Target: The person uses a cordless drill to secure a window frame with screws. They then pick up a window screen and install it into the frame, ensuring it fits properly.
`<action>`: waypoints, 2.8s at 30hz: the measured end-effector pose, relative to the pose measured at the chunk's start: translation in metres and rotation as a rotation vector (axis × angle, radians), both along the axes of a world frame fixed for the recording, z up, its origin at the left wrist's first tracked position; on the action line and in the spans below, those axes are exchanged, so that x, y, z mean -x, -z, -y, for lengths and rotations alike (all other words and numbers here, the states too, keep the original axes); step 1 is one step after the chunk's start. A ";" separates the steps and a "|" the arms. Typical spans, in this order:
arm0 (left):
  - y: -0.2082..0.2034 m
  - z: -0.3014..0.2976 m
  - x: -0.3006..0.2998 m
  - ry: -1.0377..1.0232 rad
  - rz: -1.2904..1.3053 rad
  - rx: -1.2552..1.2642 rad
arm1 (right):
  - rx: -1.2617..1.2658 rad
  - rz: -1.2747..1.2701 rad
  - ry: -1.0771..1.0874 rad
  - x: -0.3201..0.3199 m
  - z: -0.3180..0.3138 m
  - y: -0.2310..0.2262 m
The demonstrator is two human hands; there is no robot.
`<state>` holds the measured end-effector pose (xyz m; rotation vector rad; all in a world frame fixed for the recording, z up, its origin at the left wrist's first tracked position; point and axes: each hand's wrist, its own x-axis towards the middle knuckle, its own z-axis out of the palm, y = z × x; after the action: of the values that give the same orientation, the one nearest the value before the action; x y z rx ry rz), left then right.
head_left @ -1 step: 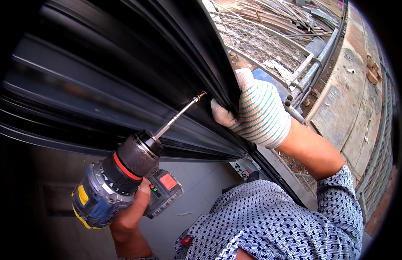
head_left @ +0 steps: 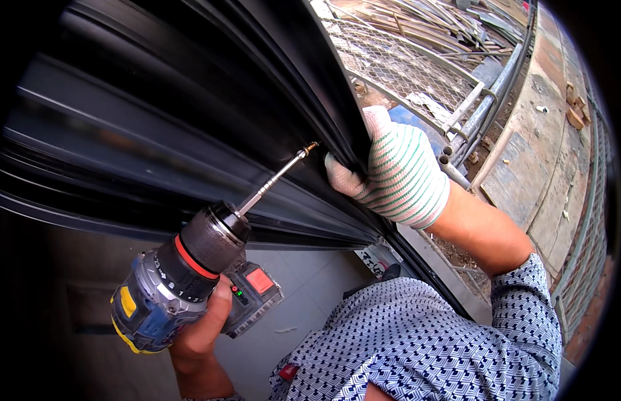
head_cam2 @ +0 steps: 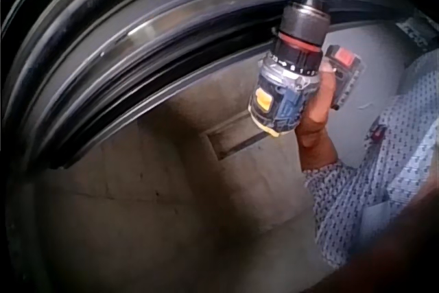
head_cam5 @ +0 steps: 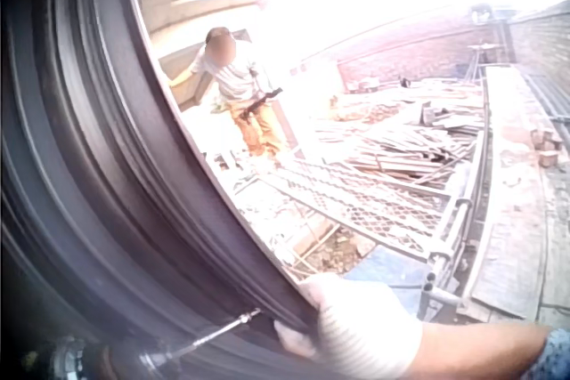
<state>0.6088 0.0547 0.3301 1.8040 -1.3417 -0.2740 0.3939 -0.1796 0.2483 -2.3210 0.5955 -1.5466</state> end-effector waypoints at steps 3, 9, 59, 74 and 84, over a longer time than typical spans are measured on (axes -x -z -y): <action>0.001 -0.001 0.001 0.006 -0.063 -0.003 | -0.019 -0.007 -0.043 -0.001 -0.001 0.000; -0.002 0.002 0.009 0.015 -0.170 -0.011 | 0.054 0.007 -0.068 -0.001 0.002 0.003; 0.041 -0.021 0.009 0.074 -0.271 0.010 | -0.040 -0.024 -0.028 0.001 -0.021 -0.004; 0.027 -0.008 0.025 0.089 -0.276 0.000 | 0.070 0.046 -0.057 -0.002 -0.012 0.003; 0.014 -0.007 0.037 0.062 -0.338 -0.003 | -0.466 0.235 -0.618 0.002 -0.019 -0.011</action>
<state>0.5717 0.0621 0.3160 1.6332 -1.1568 -0.5869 0.3923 -0.1607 0.2590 -1.7131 0.1285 -1.1970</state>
